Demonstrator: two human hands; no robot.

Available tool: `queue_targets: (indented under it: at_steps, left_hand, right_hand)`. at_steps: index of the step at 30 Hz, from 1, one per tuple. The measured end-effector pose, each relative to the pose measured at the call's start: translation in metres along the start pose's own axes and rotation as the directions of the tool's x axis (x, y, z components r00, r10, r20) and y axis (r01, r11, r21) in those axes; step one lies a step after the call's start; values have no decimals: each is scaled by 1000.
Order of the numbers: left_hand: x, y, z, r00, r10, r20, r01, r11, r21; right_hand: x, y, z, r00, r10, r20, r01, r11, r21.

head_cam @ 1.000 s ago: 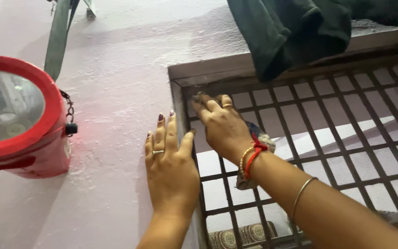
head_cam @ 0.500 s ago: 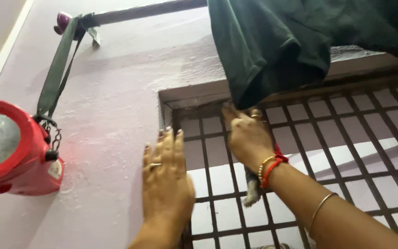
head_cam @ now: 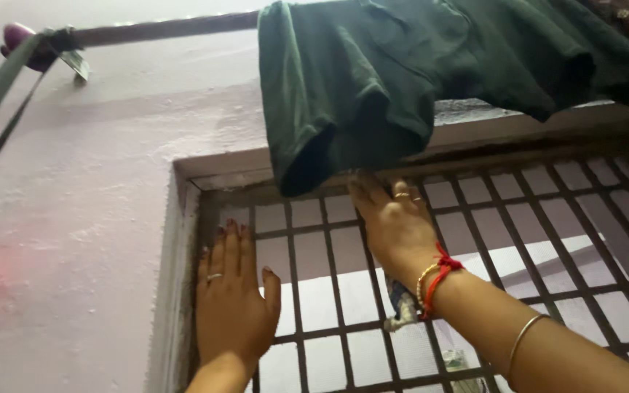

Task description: The person wipes a door, a window frame, and a curtain rod with a cloth.

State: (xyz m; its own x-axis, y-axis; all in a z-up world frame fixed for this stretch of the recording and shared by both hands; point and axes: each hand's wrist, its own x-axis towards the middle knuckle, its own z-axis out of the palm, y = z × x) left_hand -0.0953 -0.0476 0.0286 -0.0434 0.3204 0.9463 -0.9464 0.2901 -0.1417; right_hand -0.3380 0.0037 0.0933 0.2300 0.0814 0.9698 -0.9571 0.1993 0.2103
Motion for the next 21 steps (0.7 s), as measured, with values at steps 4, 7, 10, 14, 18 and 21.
queue_targets:
  at_steps: [4,7,10,14,18,21]
  left_hand:
    - [-2,1,1,1000,-4,18,3,1000,20]
    - [0,3,4,999,-40,10,40,998,49]
    - [1,8,9,996,-87,-3,87,994,74]
    - [1,5,9,997,-71,3,71,994,87]
    - [-4,0,6,998,-57,28,54,993,107]
    - [-4,-2,4,995,-59,84,47,989,143]
  right_hand:
    - [7,-6,11,954,129,270,-156,984,81]
    - [16,-25,11,965,152,215,-203,949,241]
    - [15,-47,7,981,156,117,-190,897,399]
    - [8,-55,9,870,-48,-491,177,960,219]
    - [10,-37,13,981,25,191,-81,953,292]
    - [0,-2,11,995,16,101,-30,990,135]
